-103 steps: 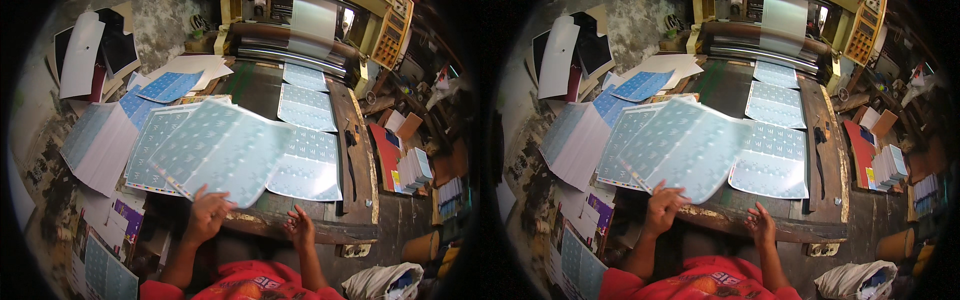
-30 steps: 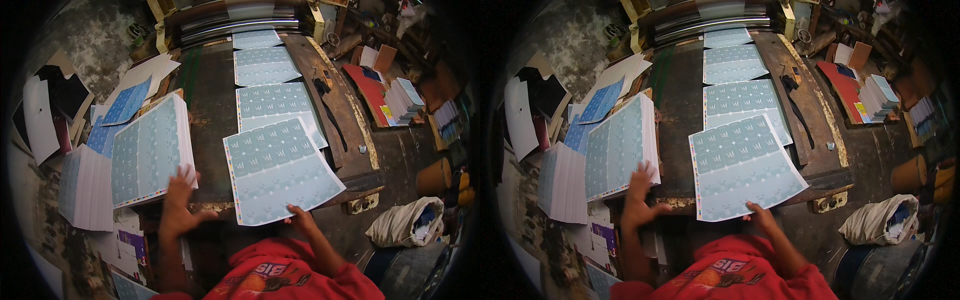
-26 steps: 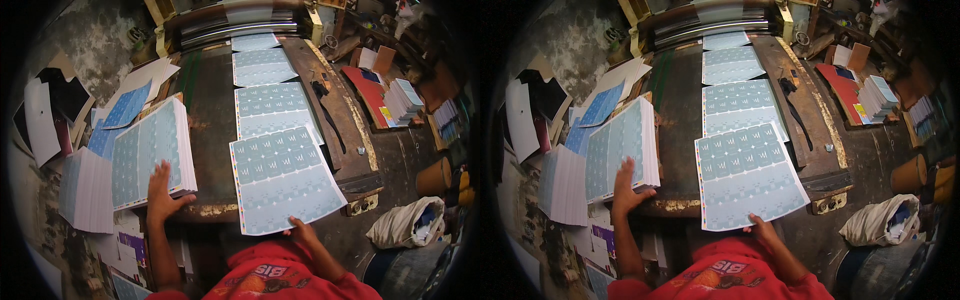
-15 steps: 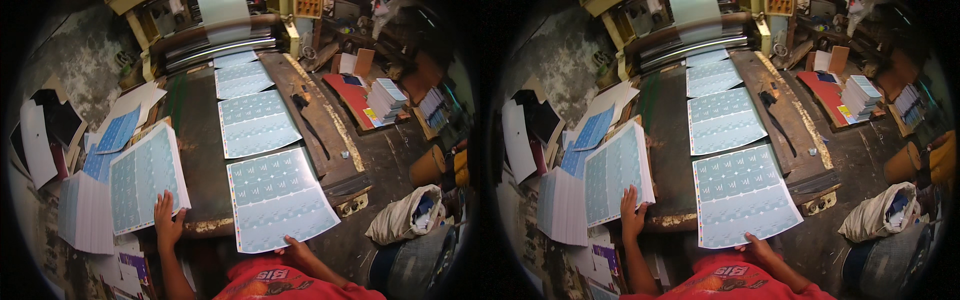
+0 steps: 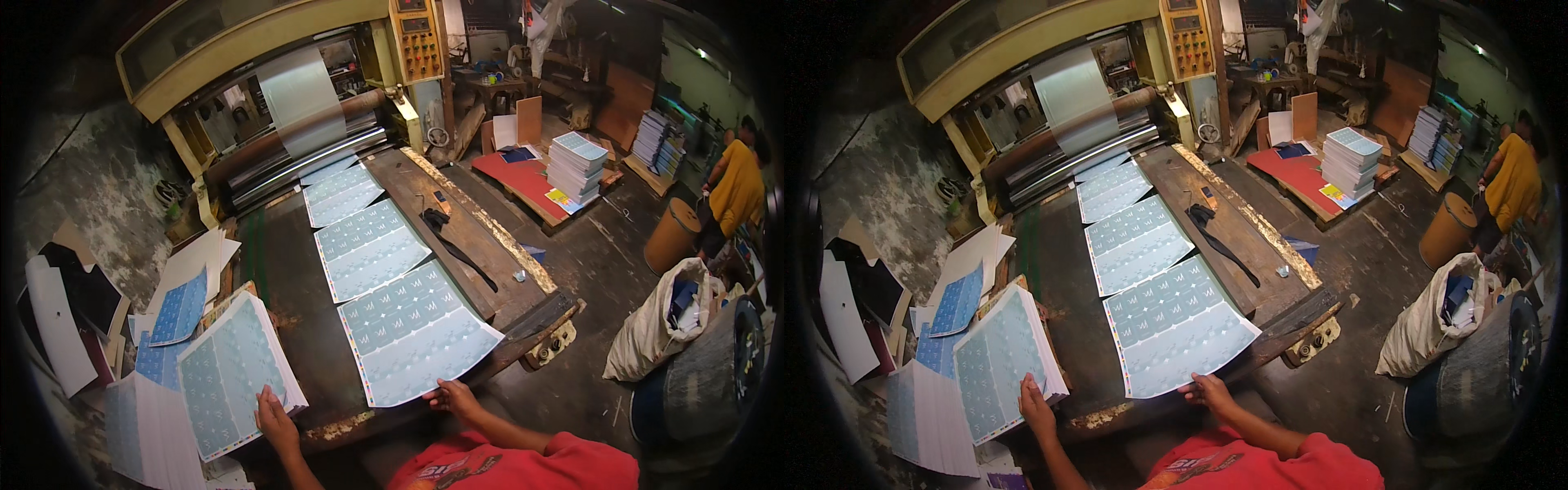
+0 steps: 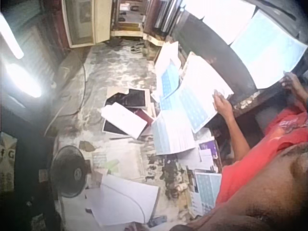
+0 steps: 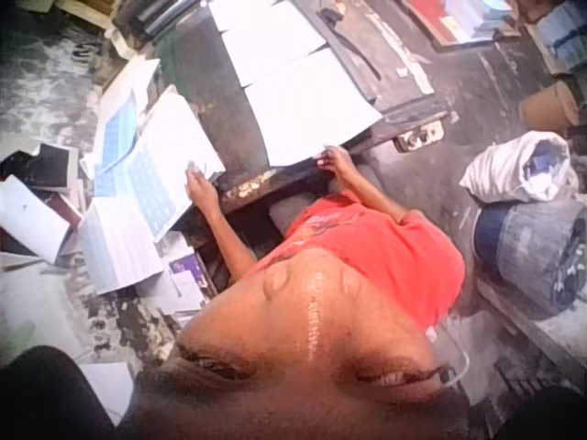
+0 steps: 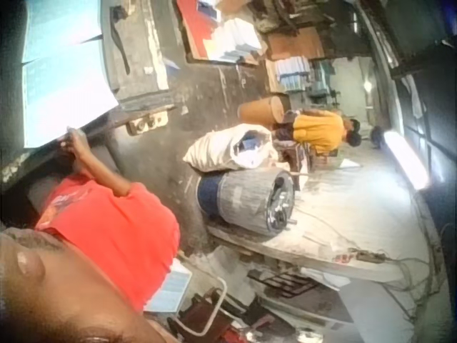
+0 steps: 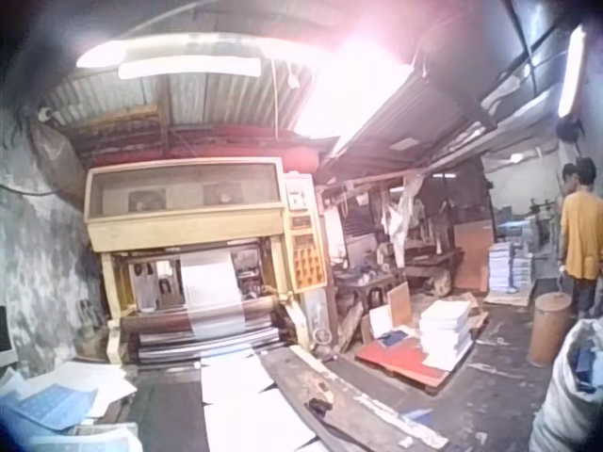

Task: The person sorts through printed sheets at a paper manufacturing machine, picking up sheets from a stack and placing them onto the machine bed or into different piles.

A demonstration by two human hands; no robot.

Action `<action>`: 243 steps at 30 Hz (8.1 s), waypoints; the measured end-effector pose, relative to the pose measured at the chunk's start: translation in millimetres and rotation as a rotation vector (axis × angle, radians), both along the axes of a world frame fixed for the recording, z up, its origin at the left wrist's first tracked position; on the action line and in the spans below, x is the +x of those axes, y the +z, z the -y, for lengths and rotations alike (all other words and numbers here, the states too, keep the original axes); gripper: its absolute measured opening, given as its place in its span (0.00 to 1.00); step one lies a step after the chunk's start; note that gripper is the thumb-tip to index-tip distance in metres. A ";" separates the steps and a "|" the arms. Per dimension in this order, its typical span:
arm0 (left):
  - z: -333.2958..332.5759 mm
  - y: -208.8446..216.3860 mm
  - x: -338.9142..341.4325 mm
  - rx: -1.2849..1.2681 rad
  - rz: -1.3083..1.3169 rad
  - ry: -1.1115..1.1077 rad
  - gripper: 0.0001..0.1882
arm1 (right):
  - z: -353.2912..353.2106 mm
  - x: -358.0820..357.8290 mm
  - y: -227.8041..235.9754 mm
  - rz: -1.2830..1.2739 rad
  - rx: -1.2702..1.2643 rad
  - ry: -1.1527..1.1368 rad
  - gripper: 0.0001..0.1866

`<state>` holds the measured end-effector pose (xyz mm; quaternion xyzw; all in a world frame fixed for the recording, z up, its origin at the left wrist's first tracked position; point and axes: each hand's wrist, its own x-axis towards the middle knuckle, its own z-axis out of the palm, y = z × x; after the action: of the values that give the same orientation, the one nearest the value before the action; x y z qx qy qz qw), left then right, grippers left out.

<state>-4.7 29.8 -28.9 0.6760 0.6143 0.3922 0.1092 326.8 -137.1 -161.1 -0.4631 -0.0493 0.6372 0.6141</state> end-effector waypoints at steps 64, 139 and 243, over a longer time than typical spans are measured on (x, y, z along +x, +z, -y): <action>7.8 1.9 -2.8 0.208 0.001 0.070 0.11 | 2.7 1.9 -9.3 -0.024 -0.058 0.083 0.25; 0.0 5.4 -9.2 0.025 0.414 0.185 0.17 | -21.4 3.2 -12.0 0.033 -0.011 -0.120 0.23; 33.8 17.0 13.0 -0.027 -0.110 0.067 0.21 | 76.7 1.2 11.0 -0.064 -0.309 0.262 0.25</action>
<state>8.3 -3.9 -11.9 0.6739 0.6469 0.3497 0.0712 328.0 -213.8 -150.1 -0.5210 0.0087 0.7260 0.4489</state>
